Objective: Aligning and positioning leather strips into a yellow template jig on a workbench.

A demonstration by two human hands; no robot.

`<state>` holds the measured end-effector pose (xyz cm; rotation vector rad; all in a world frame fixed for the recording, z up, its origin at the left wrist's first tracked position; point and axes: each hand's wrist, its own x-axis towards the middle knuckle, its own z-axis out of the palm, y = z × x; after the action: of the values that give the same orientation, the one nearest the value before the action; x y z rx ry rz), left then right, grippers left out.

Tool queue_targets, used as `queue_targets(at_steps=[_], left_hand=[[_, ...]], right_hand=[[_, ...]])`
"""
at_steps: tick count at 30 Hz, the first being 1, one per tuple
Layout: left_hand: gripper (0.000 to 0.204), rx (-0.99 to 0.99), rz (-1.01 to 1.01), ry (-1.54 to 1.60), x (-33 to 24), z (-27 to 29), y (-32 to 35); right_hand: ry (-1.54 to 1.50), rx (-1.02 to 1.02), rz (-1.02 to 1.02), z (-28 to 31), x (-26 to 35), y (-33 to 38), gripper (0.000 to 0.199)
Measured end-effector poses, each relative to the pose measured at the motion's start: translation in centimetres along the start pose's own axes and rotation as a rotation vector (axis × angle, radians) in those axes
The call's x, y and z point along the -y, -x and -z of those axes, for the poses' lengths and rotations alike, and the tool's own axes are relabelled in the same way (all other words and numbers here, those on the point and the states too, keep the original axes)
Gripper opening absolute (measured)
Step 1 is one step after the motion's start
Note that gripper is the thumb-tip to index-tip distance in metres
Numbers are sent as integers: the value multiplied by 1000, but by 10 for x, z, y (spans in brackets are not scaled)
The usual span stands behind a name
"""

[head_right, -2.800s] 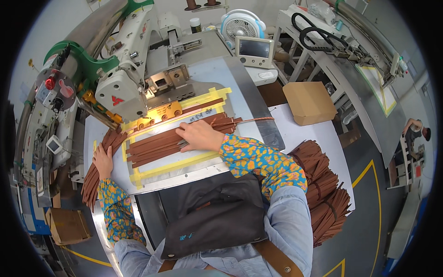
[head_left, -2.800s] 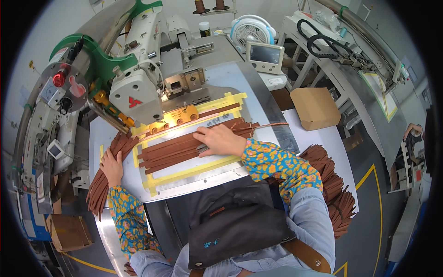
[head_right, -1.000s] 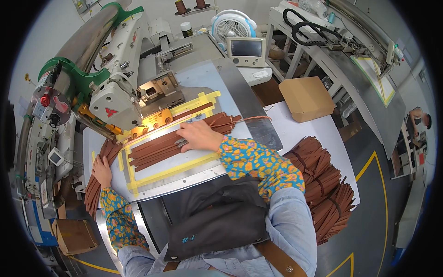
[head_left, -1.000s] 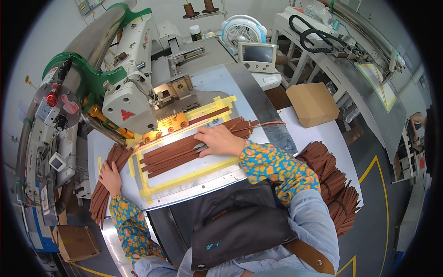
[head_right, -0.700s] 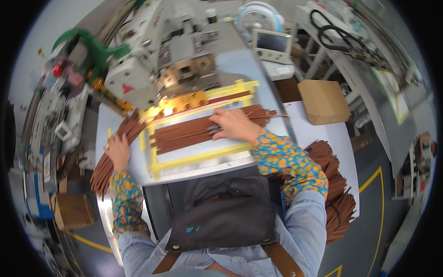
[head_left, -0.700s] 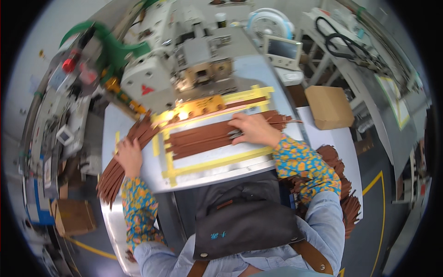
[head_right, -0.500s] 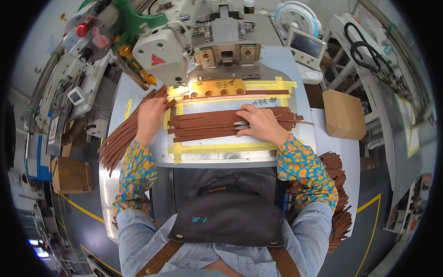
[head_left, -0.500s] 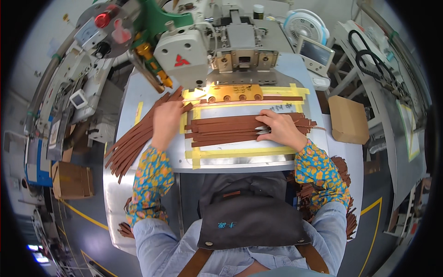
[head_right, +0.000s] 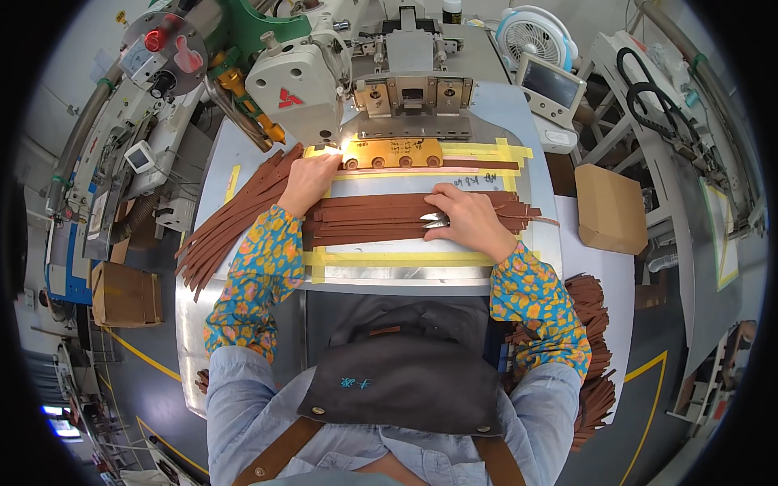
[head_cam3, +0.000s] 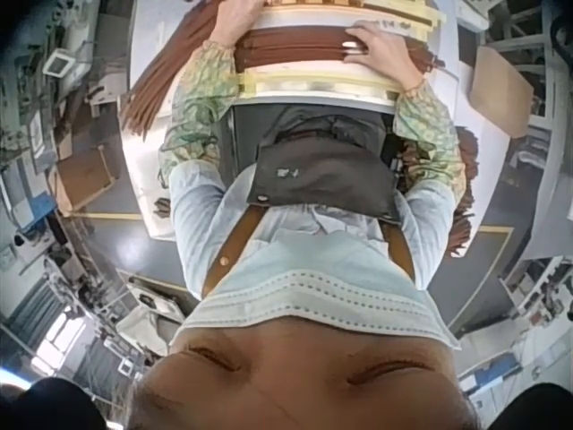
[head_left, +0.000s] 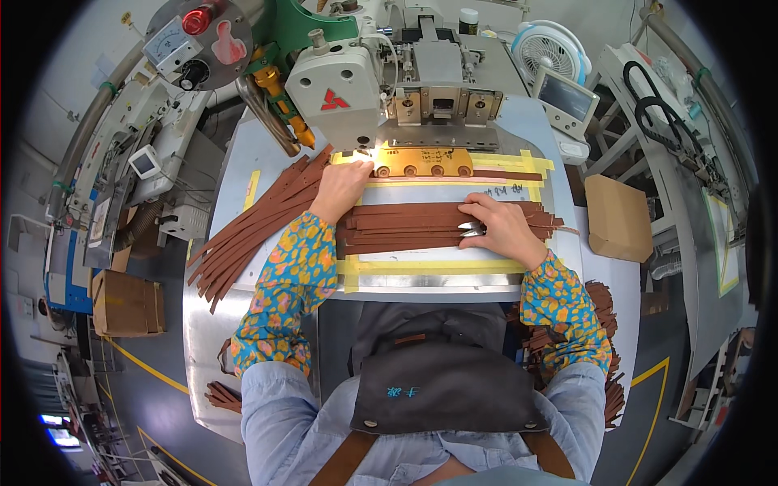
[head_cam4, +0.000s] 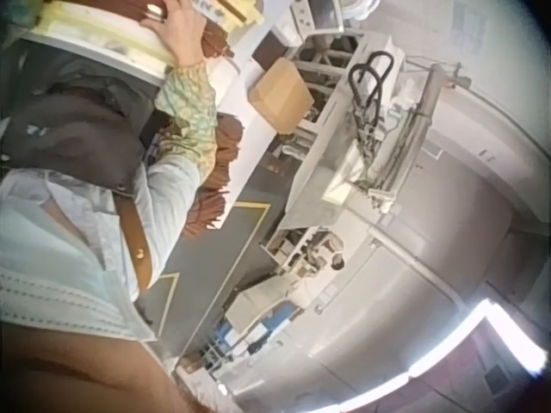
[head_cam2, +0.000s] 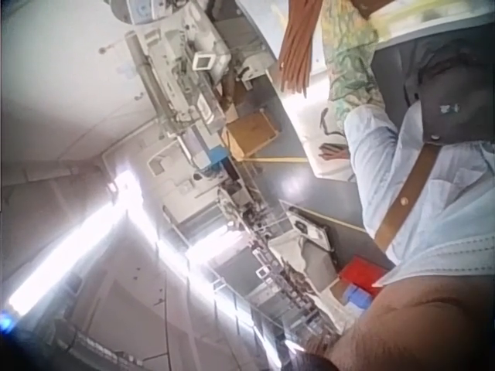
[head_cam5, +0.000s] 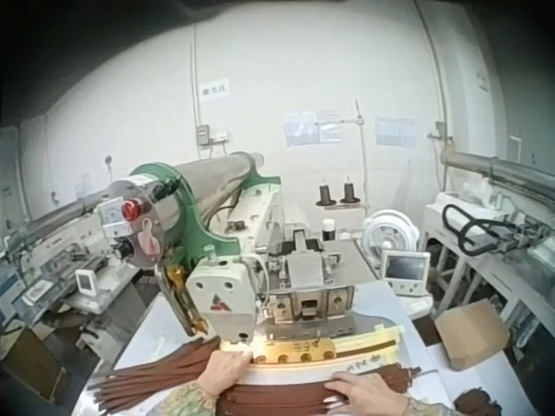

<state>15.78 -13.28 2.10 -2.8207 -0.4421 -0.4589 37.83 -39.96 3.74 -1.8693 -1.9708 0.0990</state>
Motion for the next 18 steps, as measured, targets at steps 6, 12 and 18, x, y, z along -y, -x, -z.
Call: queue_targets(at_steps=[6,12,18], left_hand=[[4,-229,239,390,-3,3,19],[3,-316,245,452,7,-5,21],[2,-267,175,363,7,-3,18]], right_hand=[[-3,-47,26,-8,-10,-14,61],[-31,-38,35,-10,-9,-27,59],[-14,-43,26,-9,-6,-28,59]])
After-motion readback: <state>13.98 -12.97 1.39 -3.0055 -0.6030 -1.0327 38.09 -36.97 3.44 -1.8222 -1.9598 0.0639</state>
